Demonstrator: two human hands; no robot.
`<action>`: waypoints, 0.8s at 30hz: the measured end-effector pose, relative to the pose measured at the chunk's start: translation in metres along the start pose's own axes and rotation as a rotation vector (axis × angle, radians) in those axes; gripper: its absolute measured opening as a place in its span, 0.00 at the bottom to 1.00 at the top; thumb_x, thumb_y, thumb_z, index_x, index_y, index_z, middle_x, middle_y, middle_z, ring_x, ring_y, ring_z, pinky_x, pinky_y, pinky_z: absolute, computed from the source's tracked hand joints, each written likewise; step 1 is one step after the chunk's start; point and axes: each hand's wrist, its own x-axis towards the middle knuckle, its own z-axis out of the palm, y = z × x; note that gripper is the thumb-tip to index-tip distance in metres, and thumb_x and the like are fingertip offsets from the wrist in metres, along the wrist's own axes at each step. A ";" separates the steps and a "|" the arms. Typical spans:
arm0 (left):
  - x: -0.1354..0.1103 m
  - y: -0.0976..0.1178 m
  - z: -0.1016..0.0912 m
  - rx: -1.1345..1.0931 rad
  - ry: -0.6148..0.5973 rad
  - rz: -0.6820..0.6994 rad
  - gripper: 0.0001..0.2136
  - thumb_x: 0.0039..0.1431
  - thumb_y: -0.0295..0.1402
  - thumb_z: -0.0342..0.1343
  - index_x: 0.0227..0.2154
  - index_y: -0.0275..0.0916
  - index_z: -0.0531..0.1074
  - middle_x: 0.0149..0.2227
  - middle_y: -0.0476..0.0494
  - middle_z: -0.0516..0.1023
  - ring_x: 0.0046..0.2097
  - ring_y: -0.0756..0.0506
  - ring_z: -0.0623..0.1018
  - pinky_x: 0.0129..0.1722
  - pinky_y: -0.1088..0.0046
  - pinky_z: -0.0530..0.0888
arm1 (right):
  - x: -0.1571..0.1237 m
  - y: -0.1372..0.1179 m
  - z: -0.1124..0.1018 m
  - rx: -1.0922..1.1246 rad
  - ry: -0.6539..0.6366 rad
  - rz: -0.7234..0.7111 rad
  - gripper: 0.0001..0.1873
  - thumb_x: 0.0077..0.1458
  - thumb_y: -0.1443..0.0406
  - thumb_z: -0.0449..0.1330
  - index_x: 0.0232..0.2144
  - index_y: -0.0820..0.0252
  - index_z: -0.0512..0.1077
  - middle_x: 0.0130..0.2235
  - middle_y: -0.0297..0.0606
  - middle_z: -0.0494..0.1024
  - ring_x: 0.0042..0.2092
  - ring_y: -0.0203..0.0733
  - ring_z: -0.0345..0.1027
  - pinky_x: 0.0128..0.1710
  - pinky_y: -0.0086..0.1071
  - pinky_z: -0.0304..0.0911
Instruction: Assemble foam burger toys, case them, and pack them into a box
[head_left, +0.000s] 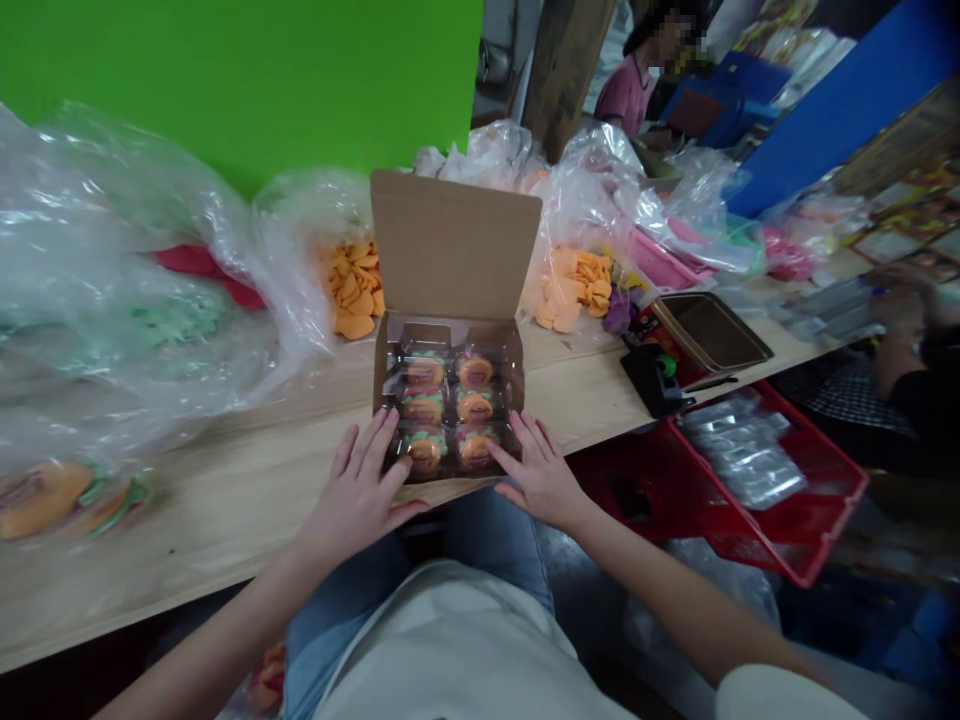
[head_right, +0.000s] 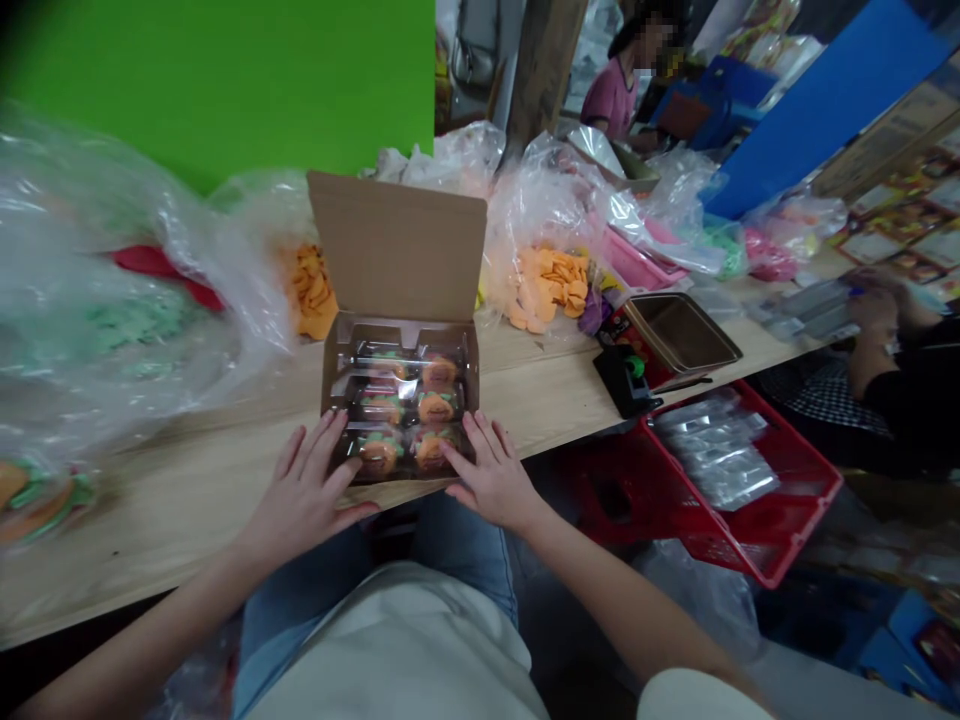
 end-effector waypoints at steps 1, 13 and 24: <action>0.004 0.000 -0.002 0.018 -0.014 -0.002 0.21 0.47 0.51 0.57 0.34 0.36 0.72 0.63 0.27 0.49 0.62 0.32 0.53 0.58 0.48 0.52 | 0.002 -0.002 -0.005 0.004 -0.002 0.004 0.30 0.53 0.53 0.56 0.57 0.53 0.60 0.64 0.51 0.43 0.64 0.58 0.35 0.58 0.53 0.46; 0.013 0.003 -0.017 0.104 -0.070 -0.029 0.29 0.45 0.53 0.57 0.51 0.49 0.67 0.62 0.30 0.54 0.63 0.33 0.52 0.58 0.45 0.48 | 0.088 -0.023 -0.022 0.027 0.124 0.206 0.33 0.57 0.56 0.52 0.60 0.67 0.51 0.64 0.55 0.40 0.65 0.56 0.31 0.59 0.53 0.44; 0.033 0.011 -0.008 -0.020 -0.105 0.152 0.28 0.48 0.44 0.60 0.53 0.46 0.64 0.63 0.34 0.51 0.63 0.34 0.51 0.59 0.50 0.53 | 0.072 -0.022 -0.004 -0.034 0.078 0.197 0.29 0.60 0.56 0.46 0.60 0.65 0.53 0.64 0.51 0.47 0.65 0.52 0.32 0.60 0.54 0.37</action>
